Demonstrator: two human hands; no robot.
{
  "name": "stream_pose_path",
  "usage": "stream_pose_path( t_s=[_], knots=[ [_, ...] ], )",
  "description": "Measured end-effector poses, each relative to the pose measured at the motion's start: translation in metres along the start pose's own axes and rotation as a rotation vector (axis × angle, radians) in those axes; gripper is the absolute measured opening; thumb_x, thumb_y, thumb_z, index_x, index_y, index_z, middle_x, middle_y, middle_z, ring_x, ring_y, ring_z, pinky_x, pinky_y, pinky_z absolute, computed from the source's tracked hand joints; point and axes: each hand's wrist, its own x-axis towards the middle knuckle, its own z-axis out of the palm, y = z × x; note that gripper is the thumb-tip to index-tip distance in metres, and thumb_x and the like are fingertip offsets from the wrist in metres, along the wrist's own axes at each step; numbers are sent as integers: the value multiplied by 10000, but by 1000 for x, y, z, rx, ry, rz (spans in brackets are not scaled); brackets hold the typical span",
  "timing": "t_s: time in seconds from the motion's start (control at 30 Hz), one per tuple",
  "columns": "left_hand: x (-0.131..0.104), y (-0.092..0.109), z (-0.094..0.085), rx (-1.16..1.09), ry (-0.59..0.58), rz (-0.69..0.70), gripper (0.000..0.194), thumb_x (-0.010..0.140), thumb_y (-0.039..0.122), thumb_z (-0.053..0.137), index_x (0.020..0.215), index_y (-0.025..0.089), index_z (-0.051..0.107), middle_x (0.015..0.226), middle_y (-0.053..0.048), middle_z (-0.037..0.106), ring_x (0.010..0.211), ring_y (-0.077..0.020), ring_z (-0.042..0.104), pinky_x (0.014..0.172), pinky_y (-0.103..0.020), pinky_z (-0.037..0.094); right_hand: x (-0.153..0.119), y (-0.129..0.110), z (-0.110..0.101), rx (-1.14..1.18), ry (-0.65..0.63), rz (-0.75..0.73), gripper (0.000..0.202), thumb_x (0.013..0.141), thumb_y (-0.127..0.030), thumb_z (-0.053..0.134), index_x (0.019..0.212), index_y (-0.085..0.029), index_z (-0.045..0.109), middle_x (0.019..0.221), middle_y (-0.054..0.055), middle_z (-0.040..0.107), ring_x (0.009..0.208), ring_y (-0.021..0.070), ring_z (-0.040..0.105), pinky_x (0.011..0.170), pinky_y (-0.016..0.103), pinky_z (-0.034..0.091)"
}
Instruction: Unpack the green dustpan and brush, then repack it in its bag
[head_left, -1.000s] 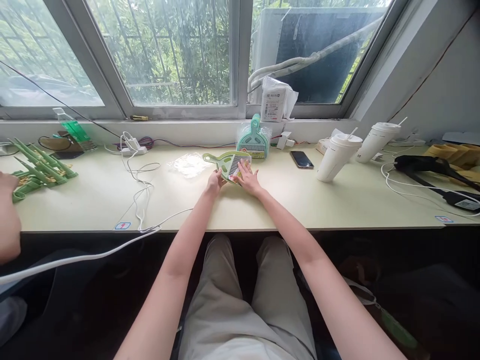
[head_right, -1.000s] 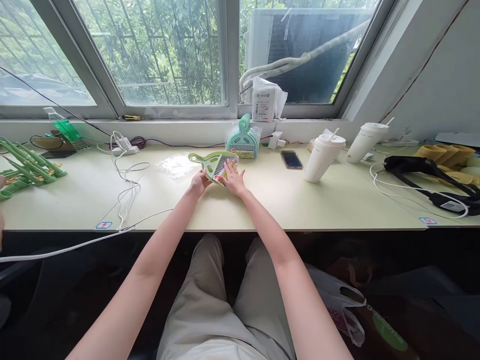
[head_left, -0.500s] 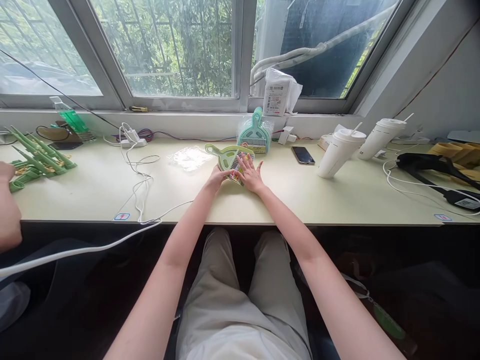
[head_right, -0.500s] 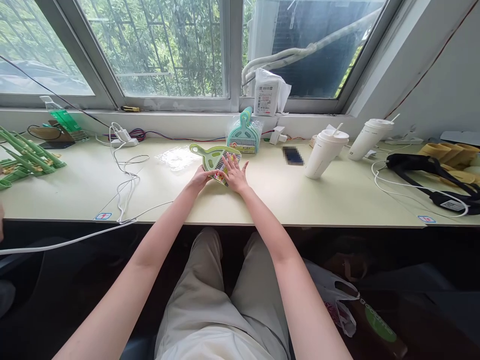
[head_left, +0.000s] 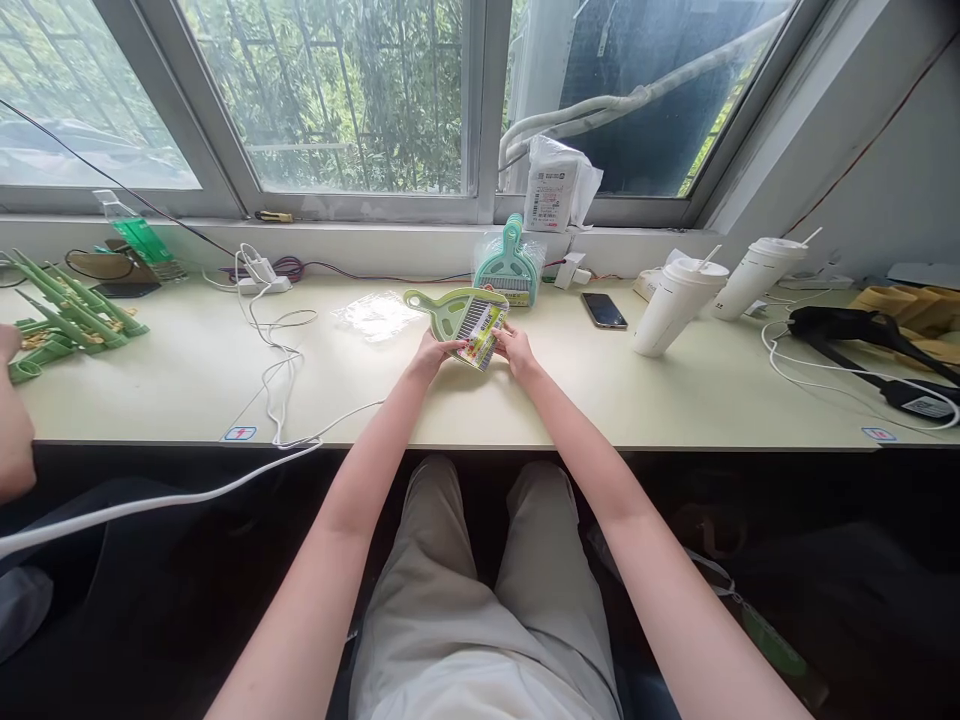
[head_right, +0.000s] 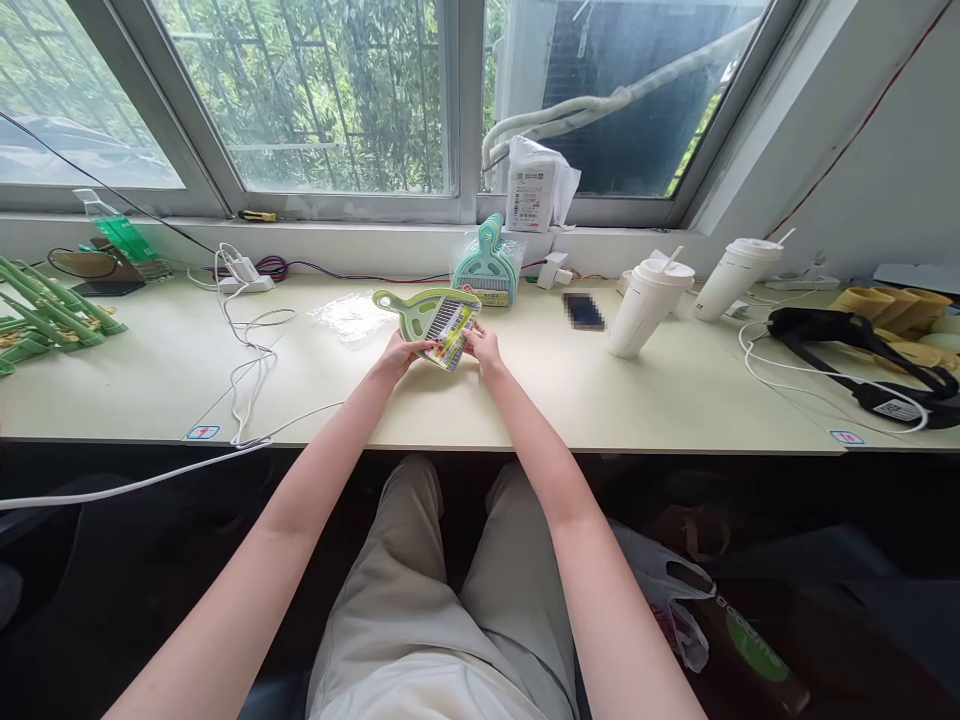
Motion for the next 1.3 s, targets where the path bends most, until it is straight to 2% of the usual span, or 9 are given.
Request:
stream_pose_path(
  t_s=[0.1,0.23,0.53,0.67,0.77,0.9,1.3],
  knots=[
    [-2,2,1,13,-25,-11,683,482,72,841,1111,157,592,1039,-85,702,970,-247,670,879,-396,537,0,0,0,82,56,6,222,887,-162,580,1107,-189,577,874,5,739,709,118,706,834,311,603],
    [-2,2,1,20,-83,-11,687,491,95,856,1123,158,596,1083,-98,695,984,-252,668,879,-397,538,-1,0,-1,107,81,-4,143,875,-179,618,1011,-204,582,789,-18,726,644,109,689,775,297,615],
    [-4,2,1,45,-115,-7,731,492,107,867,1160,169,576,1109,-102,687,990,-258,665,873,-401,536,1,3,-3,95,97,0,159,861,-254,665,989,-214,579,849,-9,734,663,113,696,768,292,610],
    [-5,3,1,47,-119,11,704,497,111,868,1140,170,586,1107,-100,688,1004,-255,659,878,-391,533,-2,0,-3,139,-22,15,116,904,-286,614,997,-220,592,920,0,743,690,112,705,752,272,609],
    [-6,5,1,42,-112,13,687,502,112,866,1130,166,592,1094,-103,692,990,-254,663,874,-392,533,-6,-1,-1,138,-115,31,136,885,-240,637,1013,-216,595,945,15,753,754,138,726,767,290,614],
    [-6,5,1,35,-114,1,707,492,111,869,1139,163,589,1097,-106,691,978,-255,667,863,-395,534,-8,0,1,143,-92,33,161,838,-142,670,971,-197,596,913,31,762,798,167,739,808,332,620],
    [-3,3,0,50,-116,11,707,505,140,868,1153,160,589,1087,-109,691,980,-255,666,848,-390,546,-8,0,-1,196,-102,54,110,859,-172,659,960,-186,617,911,28,766,771,149,739,827,314,615]
  ],
)
